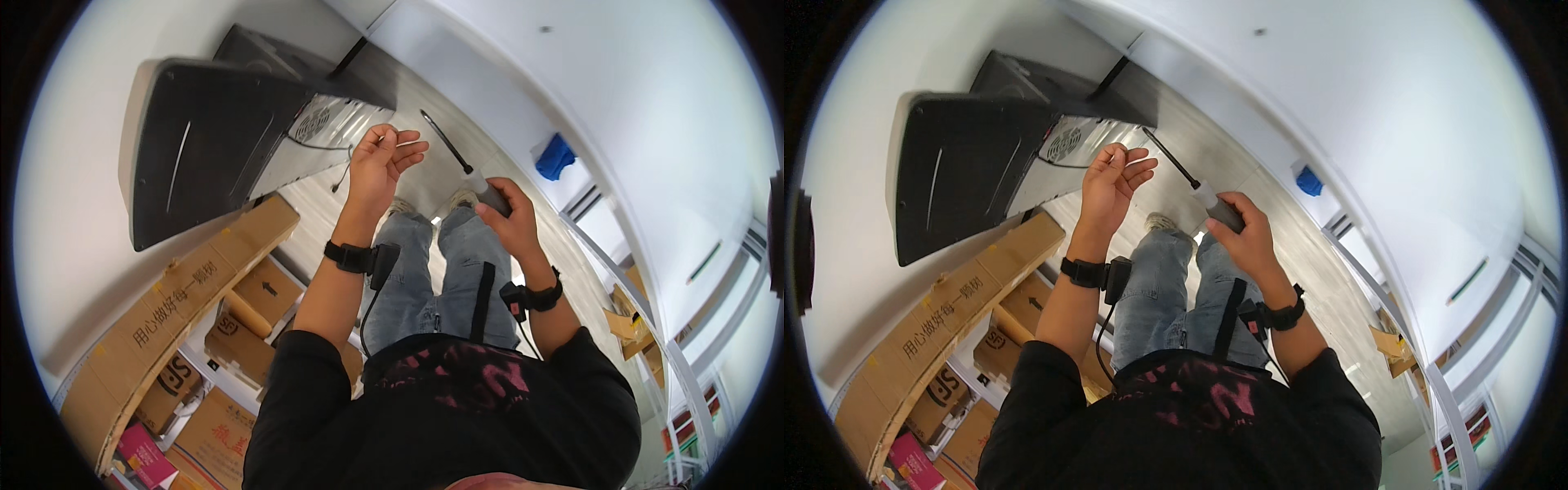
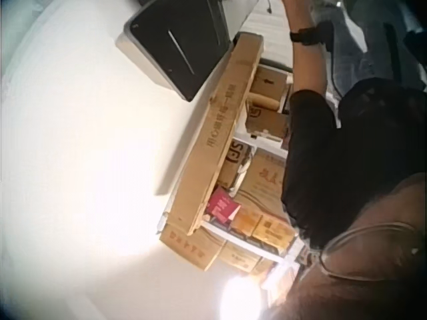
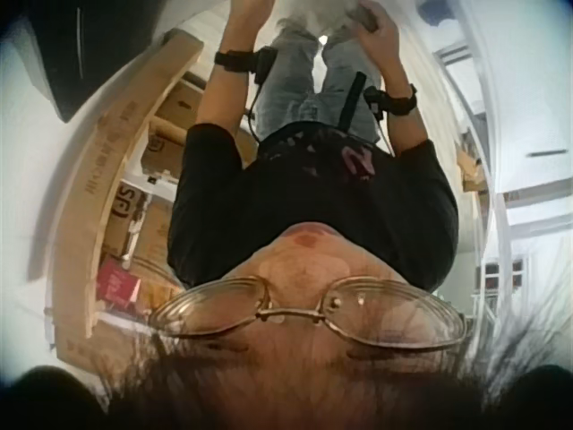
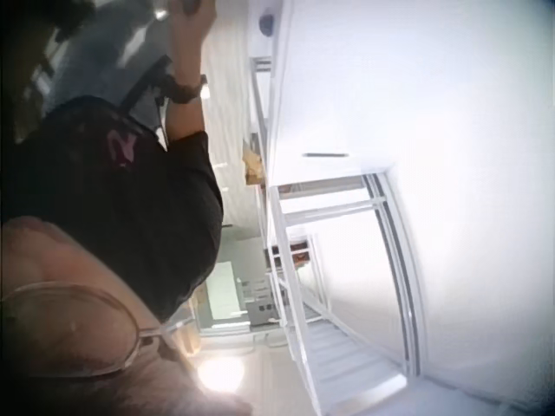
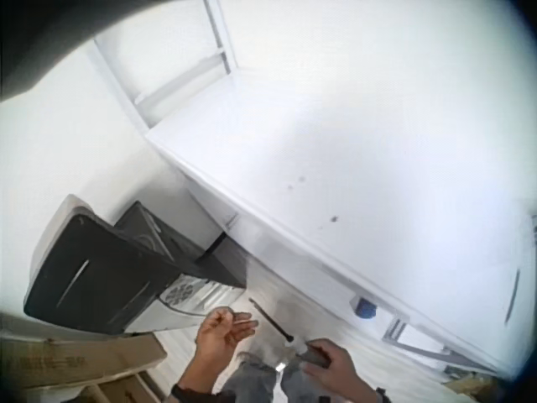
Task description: The person uses a screwdriver to tighten screws on the back of a wall-mounted electronic device. After securing the screws, the person wipes the device's surface with a blue cloth.
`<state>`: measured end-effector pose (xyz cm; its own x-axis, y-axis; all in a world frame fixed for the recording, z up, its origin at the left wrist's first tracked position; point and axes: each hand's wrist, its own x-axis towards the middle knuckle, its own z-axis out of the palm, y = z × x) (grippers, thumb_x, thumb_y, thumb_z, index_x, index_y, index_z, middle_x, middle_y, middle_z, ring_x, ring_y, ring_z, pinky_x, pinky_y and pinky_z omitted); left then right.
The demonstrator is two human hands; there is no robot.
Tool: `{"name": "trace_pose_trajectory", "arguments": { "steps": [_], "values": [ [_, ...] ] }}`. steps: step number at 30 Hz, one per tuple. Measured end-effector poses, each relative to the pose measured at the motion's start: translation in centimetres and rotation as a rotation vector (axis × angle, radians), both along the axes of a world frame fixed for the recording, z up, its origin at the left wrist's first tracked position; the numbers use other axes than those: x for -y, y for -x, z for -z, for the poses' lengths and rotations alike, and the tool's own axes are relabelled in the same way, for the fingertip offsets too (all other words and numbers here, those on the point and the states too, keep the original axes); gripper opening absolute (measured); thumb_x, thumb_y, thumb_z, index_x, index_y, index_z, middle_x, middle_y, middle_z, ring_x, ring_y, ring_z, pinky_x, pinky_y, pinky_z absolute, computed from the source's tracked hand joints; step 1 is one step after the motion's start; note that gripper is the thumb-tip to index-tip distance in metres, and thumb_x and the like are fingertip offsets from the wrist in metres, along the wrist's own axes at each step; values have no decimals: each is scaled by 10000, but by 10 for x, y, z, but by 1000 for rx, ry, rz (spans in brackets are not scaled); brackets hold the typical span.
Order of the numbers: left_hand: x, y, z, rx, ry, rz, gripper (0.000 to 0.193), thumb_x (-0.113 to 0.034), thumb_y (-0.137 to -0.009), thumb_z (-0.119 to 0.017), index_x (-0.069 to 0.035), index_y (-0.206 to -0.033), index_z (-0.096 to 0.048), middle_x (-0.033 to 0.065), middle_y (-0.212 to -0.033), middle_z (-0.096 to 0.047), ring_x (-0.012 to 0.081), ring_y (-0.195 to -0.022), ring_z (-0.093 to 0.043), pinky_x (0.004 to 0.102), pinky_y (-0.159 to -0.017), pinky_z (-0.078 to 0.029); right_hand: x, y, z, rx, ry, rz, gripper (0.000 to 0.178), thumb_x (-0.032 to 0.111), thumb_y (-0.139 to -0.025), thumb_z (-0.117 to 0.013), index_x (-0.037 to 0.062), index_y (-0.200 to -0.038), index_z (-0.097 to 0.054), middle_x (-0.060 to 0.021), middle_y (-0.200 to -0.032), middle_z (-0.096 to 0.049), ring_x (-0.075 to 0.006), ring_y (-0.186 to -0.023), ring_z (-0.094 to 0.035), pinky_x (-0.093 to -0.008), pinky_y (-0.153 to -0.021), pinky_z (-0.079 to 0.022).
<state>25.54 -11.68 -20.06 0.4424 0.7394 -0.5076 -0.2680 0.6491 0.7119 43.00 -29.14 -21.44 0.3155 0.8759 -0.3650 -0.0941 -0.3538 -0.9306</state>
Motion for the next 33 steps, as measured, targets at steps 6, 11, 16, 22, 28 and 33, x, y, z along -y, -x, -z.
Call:
{"name": "trace_pose_trajectory", "arguments": {
  "steps": [6,11,16,22,28,33],
  "values": [
    [7,92,95,100,287,-392,119,-164,-980,-505,-65,-957,-569,81,-975,-634,244,-984,-609,356,-867,-530,-41,70,54,213,129,-266,333,126,-802,-716,36,-1100,-598,-106,-933,-656,-185,-851,-626,-300,-762,-488],
    [-1,145,190,161,298,-444,119,-149,-973,-509,-53,-944,-573,90,-951,-637,219,-911,-614,341,-844,-535,-62,110,115,351,173,-384,337,220,-788,-718,60,-1067,-619,-162,-916,-662,-298,-822,-648,-375,-731,-498],
    [-15,153,303,127,351,-493,116,-126,-969,-509,-36,-939,-576,100,-935,-640,207,-872,-621,320,-793,-551,-113,100,198,493,240,-581,347,252,-786,-706,55,-1044,-584,-182,-886,-659,-360,-814,-638,-430,-707,-489],
    [-41,130,451,200,457,-575,103,-110,-968,-493,-32,-930,-549,101,-898,-617,207,-812,-599,330,-765,-549,-170,68,322,616,229,-799,357,271,-805,-680,34,-1022,-523,-181,-815,-640,-361,-778,-626,-449,-673,-463],
    [-79,97,575,320,555,-596,143,-105,-982,-463,8,-931,-534,112,-869,-609,222,-804,-605,341,-778,-553,-207,36,444,649,231,-813,351,274,-798,-704,44,-963,-497,-118,-779,-601,-257,-732,-589,-384,-644,-425],
    [-99,111,624,186,483,-542,114,-96,-971,-458,-20,-942,-537,100,-848,-620,221,-760,-605,357,-788,-546,-207,55,494,571,275,-749,368,293,-788,-684,25,-972,-512,-148,-809,-627,-287,-745,-608,-413,-641,-440]
  ]
}}
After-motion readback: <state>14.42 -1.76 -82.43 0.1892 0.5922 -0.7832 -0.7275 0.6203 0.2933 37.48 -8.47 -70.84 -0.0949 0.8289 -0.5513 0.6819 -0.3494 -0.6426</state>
